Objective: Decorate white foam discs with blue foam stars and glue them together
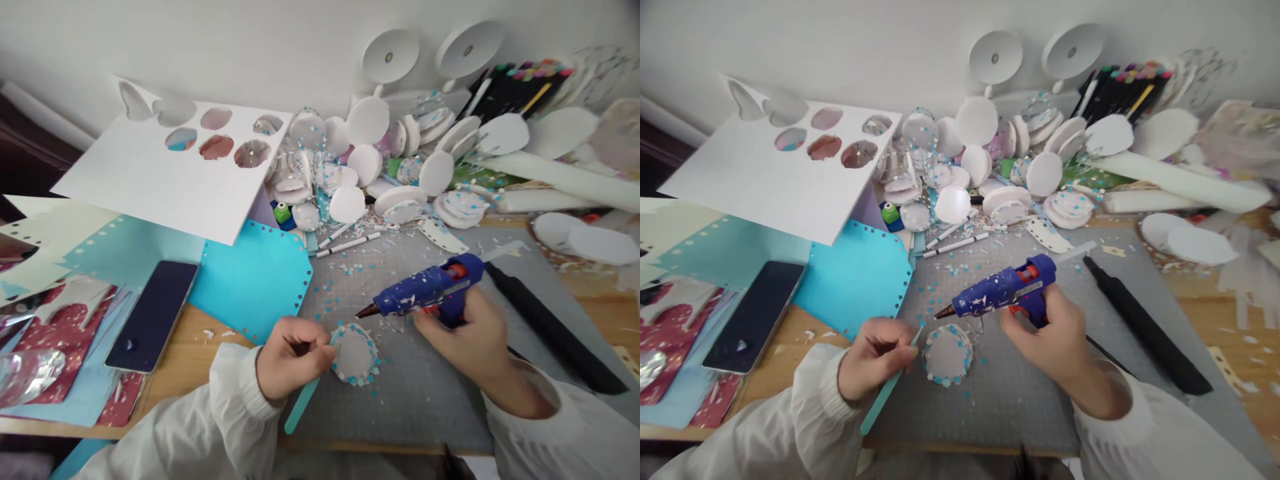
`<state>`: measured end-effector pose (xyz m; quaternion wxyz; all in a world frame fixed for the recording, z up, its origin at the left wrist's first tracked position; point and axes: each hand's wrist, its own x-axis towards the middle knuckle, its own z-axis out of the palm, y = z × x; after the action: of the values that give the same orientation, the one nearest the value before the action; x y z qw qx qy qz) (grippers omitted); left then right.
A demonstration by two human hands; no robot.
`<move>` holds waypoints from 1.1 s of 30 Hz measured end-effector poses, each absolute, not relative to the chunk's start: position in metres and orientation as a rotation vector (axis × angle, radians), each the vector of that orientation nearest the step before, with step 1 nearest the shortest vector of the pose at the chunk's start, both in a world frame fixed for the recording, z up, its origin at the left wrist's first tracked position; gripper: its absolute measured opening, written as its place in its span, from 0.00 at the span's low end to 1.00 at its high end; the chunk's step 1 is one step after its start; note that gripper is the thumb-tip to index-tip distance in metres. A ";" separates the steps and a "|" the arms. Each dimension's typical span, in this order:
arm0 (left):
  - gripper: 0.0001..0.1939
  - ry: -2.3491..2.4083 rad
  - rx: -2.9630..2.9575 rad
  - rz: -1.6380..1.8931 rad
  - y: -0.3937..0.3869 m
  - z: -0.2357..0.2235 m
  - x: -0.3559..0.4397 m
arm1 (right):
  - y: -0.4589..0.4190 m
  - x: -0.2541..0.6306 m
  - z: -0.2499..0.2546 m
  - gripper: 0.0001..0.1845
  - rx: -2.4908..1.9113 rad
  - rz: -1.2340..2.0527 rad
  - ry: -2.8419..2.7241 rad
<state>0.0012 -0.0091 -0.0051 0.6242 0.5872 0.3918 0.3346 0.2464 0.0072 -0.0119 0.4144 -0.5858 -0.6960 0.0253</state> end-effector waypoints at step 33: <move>0.20 0.792 1.331 0.752 -0.010 -0.006 0.001 | 0.005 0.248 -0.013 0.13 -1.435 -0.115 -1.952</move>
<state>0.0007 -0.0105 -0.0058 0.6519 0.5862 0.3488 0.3313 0.2478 0.0045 -0.0128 0.3503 -0.5542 -0.7538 -0.0445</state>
